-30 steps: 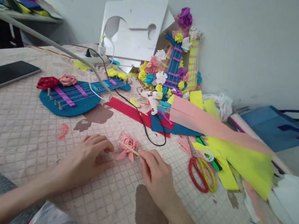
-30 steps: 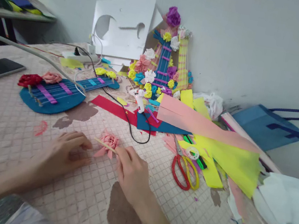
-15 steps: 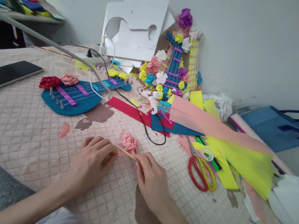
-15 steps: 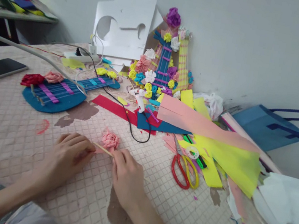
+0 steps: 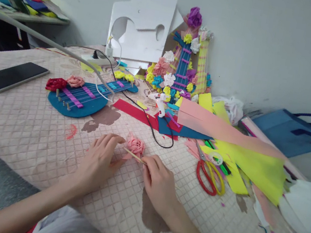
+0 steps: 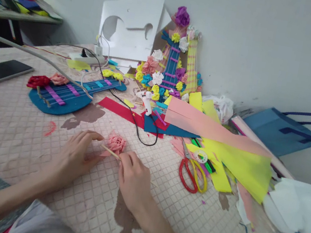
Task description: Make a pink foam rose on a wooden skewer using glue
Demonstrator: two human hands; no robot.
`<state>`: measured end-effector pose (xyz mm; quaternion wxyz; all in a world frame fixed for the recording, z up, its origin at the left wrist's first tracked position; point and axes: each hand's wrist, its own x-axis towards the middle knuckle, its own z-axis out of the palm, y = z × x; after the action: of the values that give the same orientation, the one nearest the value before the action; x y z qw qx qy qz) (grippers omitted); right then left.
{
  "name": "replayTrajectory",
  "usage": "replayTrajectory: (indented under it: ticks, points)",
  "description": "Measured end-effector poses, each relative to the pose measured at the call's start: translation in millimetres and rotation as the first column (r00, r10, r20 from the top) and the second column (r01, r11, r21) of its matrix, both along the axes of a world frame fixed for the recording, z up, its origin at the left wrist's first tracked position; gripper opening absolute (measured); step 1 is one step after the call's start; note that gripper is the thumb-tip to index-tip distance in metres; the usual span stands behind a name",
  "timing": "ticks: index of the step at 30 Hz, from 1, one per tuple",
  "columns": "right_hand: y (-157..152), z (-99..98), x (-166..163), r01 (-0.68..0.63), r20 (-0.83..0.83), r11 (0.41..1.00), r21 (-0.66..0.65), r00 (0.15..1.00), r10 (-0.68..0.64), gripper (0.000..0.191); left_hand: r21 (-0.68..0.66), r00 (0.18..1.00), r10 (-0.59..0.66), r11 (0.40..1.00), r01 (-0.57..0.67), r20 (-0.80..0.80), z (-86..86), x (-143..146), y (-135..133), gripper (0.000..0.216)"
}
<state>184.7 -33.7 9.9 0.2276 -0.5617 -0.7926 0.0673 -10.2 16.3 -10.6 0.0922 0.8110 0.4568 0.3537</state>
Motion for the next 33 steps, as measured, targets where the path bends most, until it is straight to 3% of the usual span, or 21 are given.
replayTrajectory:
  ticks: [8, 33]
  points:
    - [-1.4, -3.1, -0.7, 0.003, 0.049, 1.0, -0.006, 0.999, -0.003, 0.023, 0.0, 0.986, -0.071, 0.997, 0.071, -0.151, 8.1, -1.1, -1.7, 0.008]
    - [-2.6, -2.1, -1.4, -0.004, 0.064, 1.0, -0.018, 0.998, 0.005, 0.02, -0.02, 0.982, -0.089, 0.996, 0.087, -0.168, 6.1, 0.6, 1.3, 0.008]
